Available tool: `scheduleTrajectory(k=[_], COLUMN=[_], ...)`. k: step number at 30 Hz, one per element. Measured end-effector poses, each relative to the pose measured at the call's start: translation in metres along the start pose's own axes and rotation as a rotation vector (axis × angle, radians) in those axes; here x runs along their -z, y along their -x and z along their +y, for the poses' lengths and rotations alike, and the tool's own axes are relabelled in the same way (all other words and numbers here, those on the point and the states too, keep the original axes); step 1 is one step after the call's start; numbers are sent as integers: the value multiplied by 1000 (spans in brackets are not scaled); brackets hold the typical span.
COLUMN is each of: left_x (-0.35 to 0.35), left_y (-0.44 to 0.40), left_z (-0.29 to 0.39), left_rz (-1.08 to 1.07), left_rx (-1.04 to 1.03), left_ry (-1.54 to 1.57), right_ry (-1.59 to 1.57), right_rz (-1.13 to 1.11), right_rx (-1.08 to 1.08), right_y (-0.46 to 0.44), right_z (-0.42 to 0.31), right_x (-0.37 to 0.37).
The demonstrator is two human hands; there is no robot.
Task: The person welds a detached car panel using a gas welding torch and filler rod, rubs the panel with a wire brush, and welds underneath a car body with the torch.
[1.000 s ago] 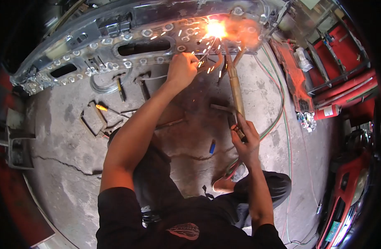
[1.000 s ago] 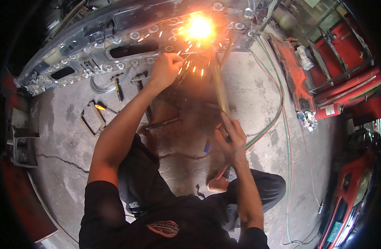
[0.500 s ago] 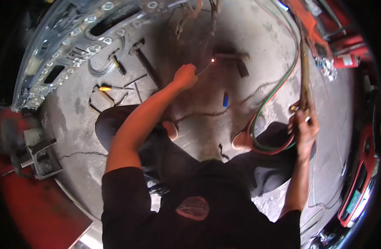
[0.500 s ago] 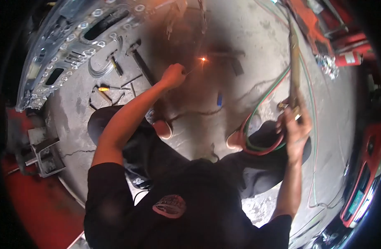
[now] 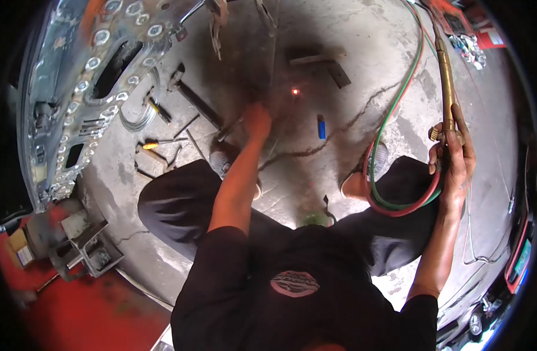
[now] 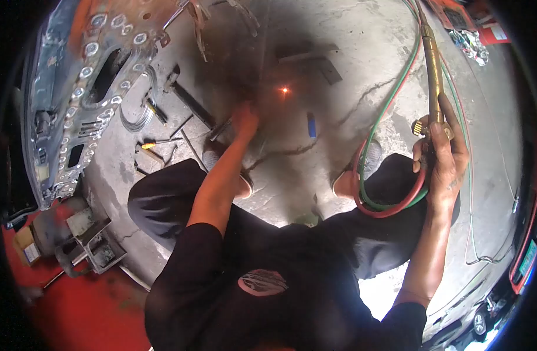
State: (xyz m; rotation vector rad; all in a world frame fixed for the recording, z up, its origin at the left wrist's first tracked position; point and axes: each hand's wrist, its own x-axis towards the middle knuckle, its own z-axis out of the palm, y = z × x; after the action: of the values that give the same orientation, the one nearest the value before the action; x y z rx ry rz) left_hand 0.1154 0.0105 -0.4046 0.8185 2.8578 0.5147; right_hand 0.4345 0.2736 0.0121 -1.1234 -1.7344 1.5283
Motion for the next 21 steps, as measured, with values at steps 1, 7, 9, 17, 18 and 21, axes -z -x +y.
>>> scheduleTrajectory(k=[1, 7, 9, 17, 18, 21], left_x=[-5, 1, -4, -2, 29, 159], left_y=[-2, 10, 11, 14, 2, -18], left_z=[-17, -82, -73, -84, -72, -14], left_rz=[131, -56, -29, -56, -177, -229], left_rx=[-34, -77, -30, -287, -274, -156], left_ry=[-99, -378, -375, -135, -175, -141], right_ry=[11, 22, -17, -81, -88, -122], right_rz=[-3, -6, 4, -28, -25, -29], right_rx=[-19, -63, -25, 30, 43, 82], right_y=[-2, -14, -15, -10, -10, -5], right_z=[-2, 1, 1, 0, 3, -1], right_x=[-1, -3, -9, -15, -13, -13])
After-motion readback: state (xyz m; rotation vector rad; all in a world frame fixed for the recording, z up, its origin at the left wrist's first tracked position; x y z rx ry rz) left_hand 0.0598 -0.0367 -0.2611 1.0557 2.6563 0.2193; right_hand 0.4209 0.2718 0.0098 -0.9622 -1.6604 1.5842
